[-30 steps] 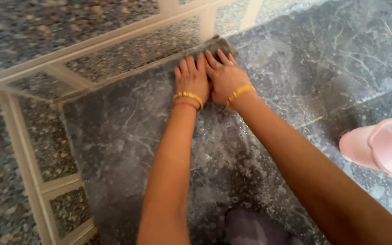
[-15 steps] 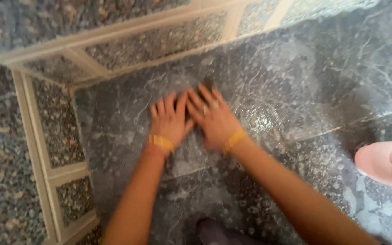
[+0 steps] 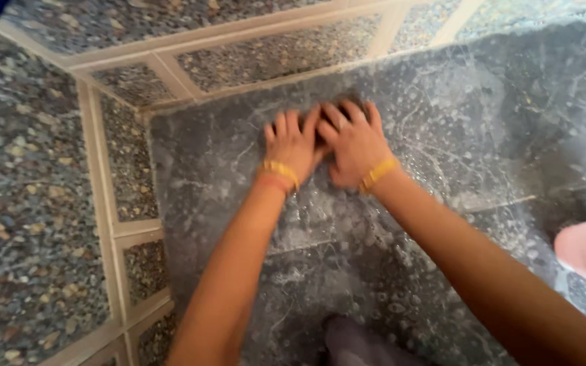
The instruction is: The person cleans the tiled floor and wall joints by hand using a small brush and soapy water.
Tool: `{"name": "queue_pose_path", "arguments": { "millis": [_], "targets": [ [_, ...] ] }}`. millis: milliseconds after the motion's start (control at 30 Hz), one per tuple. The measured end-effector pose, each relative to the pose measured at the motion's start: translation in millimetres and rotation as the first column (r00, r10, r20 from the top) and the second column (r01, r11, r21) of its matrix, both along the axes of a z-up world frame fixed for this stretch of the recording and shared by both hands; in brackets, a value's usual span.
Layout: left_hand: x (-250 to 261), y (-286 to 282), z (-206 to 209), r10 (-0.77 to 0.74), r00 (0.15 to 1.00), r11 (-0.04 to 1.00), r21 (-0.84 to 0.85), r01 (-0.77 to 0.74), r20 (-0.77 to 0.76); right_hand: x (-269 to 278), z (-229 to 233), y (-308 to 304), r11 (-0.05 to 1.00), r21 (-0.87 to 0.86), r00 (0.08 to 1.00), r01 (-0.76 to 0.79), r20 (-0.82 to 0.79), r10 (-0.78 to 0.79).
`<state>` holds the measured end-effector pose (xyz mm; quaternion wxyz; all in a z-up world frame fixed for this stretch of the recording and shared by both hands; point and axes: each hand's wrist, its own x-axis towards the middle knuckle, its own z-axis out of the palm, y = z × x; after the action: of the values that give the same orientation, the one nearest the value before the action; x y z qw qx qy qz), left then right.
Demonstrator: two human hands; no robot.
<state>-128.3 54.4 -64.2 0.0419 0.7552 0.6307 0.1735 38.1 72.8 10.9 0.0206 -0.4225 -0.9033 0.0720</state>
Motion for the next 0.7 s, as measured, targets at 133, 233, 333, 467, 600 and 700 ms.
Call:
{"name": "queue_pose_path", "arguments": {
  "millis": [133, 233, 333, 467, 600, 700],
  "targets": [
    [33.3, -86.5, 25.7, -0.217, 0.976, 0.975, -0.049, 0.215, -0.032, 54.8, 14.2, -76.5, 0.997, -0.025, 0.997, -0.067, -0.043, 0.066],
    [43.2, -117.3, 41.0, -0.341, 0.940, 0.924, -0.176, 0.340, 0.022, 78.6, 7.9, -113.4, 0.998, -0.027, 0.986, -0.051, -0.157, 0.046],
    [35.2, -103.1, 36.4, -0.369, 0.929, 0.917, -0.174, 0.359, -0.026, 80.9, -10.1, -106.0, 1.000, -0.022, 0.983, -0.022, -0.183, 0.018],
    [29.1, -29.0, 21.2, -0.308, 0.948, 0.951, -0.051, 0.305, -0.079, 71.7, -32.6, -29.5, 0.997, 0.067, 0.993, -0.032, -0.112, 0.040],
    [43.2, 19.1, 18.0, -0.194, 0.979, 0.977, -0.098, 0.187, -0.064, 78.6, -38.4, 25.2, 0.995, 0.098, 0.994, -0.035, -0.097, 0.045],
    [63.2, 9.1, 21.4, -0.161, 0.985, 0.986, -0.042, 0.158, -0.066, 92.6, -37.9, 17.1, 0.993, 0.113, 0.991, -0.037, -0.125, 0.051]
  ]
}}
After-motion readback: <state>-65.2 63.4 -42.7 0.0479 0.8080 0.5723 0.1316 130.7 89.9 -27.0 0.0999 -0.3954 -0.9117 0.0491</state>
